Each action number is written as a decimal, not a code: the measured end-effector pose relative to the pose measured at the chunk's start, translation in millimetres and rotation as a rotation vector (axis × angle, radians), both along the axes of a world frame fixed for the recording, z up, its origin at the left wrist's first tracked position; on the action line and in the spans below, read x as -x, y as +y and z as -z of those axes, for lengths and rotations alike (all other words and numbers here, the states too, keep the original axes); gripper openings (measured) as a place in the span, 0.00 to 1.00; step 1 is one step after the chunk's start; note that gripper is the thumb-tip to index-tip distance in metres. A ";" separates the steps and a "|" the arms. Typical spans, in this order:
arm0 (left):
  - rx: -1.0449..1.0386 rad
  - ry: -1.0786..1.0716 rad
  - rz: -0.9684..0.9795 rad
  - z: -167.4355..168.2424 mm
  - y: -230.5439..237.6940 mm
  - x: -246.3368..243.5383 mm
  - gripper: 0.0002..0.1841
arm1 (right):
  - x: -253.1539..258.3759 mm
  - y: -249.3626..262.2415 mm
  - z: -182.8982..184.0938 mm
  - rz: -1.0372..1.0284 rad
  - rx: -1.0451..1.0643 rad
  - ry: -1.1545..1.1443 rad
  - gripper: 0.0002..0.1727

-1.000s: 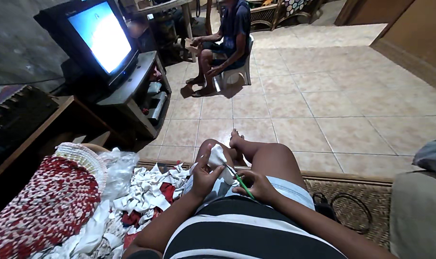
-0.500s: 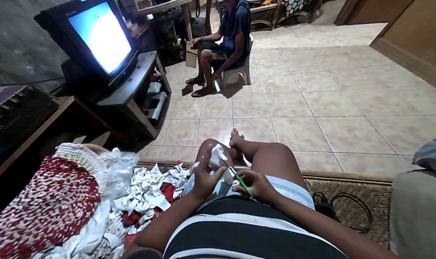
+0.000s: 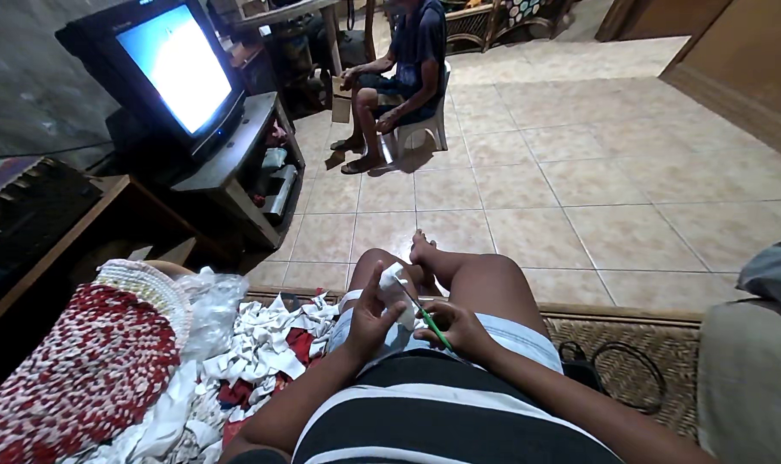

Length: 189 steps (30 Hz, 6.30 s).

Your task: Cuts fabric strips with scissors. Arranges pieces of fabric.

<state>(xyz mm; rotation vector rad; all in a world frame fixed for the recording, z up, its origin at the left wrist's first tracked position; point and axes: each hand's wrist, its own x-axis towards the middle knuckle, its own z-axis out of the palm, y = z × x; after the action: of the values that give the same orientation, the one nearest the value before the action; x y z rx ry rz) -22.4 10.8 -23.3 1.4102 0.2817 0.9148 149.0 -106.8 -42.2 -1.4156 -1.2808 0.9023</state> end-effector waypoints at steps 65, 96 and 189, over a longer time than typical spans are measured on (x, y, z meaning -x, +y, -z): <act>-0.122 0.098 -0.072 -5.1 8.4 0.3 0.37 | -0.4 -3.6 11.9 0.003 -0.081 -0.030 0.25; -0.067 0.016 -0.101 0.2 1.9 -4.5 0.44 | 0.5 -0.9 11.3 0.004 -0.083 -0.043 0.26; 0.384 0.152 -0.112 -30.8 9.3 -2.1 0.31 | -1.8 3.0 12.9 -0.015 -0.005 -0.134 0.33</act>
<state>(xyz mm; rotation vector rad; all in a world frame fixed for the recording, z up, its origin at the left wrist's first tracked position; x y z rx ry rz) -20.4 20.1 7.5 1.1158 0.6229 0.7941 150.8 -103.8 -55.1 -1.4848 -1.3944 0.8245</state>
